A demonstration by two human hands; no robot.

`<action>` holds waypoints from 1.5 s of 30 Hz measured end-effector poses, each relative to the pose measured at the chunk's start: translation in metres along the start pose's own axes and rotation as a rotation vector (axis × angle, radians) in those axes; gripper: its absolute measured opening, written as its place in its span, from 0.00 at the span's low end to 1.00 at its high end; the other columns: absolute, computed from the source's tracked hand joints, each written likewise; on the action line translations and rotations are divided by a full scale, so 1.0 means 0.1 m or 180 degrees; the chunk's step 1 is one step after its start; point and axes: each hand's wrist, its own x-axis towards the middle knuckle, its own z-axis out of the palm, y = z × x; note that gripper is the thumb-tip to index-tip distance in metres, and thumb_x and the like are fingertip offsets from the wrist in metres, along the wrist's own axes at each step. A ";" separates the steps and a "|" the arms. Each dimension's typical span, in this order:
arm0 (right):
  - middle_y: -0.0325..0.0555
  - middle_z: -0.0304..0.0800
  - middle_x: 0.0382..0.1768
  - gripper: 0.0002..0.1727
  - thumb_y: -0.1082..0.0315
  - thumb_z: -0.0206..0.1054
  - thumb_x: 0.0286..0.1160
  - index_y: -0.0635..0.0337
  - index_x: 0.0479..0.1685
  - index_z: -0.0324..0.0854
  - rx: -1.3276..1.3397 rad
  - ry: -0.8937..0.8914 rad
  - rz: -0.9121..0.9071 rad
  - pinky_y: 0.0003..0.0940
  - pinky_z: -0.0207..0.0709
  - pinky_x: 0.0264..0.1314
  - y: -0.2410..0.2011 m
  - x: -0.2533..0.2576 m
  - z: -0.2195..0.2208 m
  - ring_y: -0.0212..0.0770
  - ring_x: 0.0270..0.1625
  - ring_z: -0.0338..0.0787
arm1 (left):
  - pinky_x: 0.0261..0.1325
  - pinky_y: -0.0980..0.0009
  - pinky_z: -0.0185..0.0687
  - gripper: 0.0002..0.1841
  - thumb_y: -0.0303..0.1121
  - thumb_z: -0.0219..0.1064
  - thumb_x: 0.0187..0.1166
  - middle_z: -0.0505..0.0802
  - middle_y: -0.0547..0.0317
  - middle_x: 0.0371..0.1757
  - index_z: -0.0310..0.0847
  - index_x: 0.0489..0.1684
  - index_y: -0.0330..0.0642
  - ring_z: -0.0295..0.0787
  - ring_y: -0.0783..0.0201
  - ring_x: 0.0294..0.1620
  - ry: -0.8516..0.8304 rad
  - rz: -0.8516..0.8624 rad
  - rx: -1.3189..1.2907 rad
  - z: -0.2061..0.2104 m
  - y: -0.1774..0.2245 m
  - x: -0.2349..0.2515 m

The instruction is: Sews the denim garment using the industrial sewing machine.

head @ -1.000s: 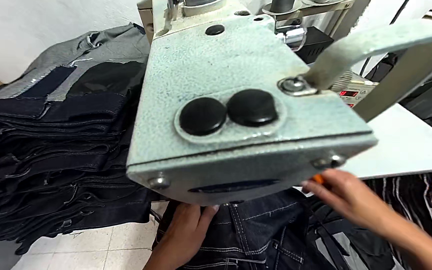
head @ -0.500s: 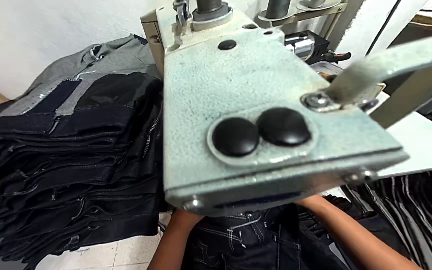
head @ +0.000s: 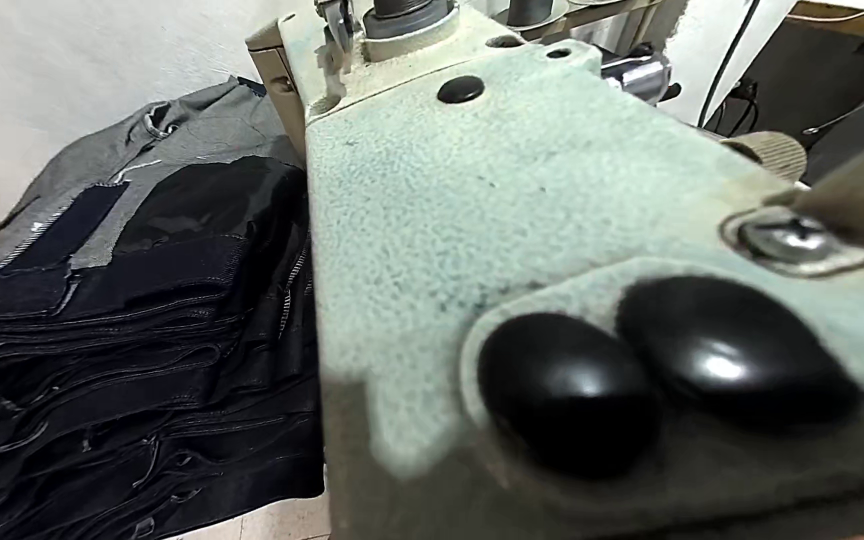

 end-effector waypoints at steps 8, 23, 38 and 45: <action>0.49 0.88 0.33 0.13 0.63 0.75 0.75 0.65 0.47 0.87 0.0261 0.0404 -0.0197 0.46 0.78 0.43 0.38 0.21 0.12 0.42 0.36 0.86 | 0.62 0.45 0.84 0.15 0.34 0.68 0.76 0.95 0.31 0.49 0.91 0.46 0.27 0.93 0.35 0.56 0.0070 -0.0034 0.0234 0.18 -0.13 -0.06; 0.46 0.92 0.39 0.13 0.78 0.51 0.83 0.61 0.45 0.83 -0.2118 0.1009 -0.3545 0.36 0.79 0.34 -0.23 -0.20 0.26 0.45 0.38 0.90 | 0.59 0.48 0.85 0.13 0.26 0.62 0.75 0.96 0.34 0.43 0.92 0.40 0.25 0.96 0.39 0.49 0.0263 0.0107 -0.0132 0.06 0.11 -0.21; 0.32 0.88 0.53 0.11 0.59 0.63 0.83 0.48 0.50 0.89 0.0730 0.0853 -0.2027 0.11 0.79 0.54 0.62 -0.10 0.28 0.15 0.51 0.85 | 0.84 0.53 0.62 0.20 0.31 0.60 0.86 0.86 0.26 0.68 0.83 0.65 0.21 0.78 0.37 0.78 -0.1272 -0.1180 0.0043 -0.20 0.27 0.11; 0.36 0.87 0.30 0.09 0.64 0.75 0.72 0.62 0.40 0.88 0.1132 0.0044 -0.0224 0.26 0.77 0.44 0.45 0.14 0.24 0.23 0.33 0.81 | 0.86 0.49 0.61 0.27 0.48 0.59 0.86 0.86 0.38 0.73 0.83 0.70 0.34 0.76 0.44 0.80 -0.1548 -0.0501 -0.0007 0.32 -0.53 0.13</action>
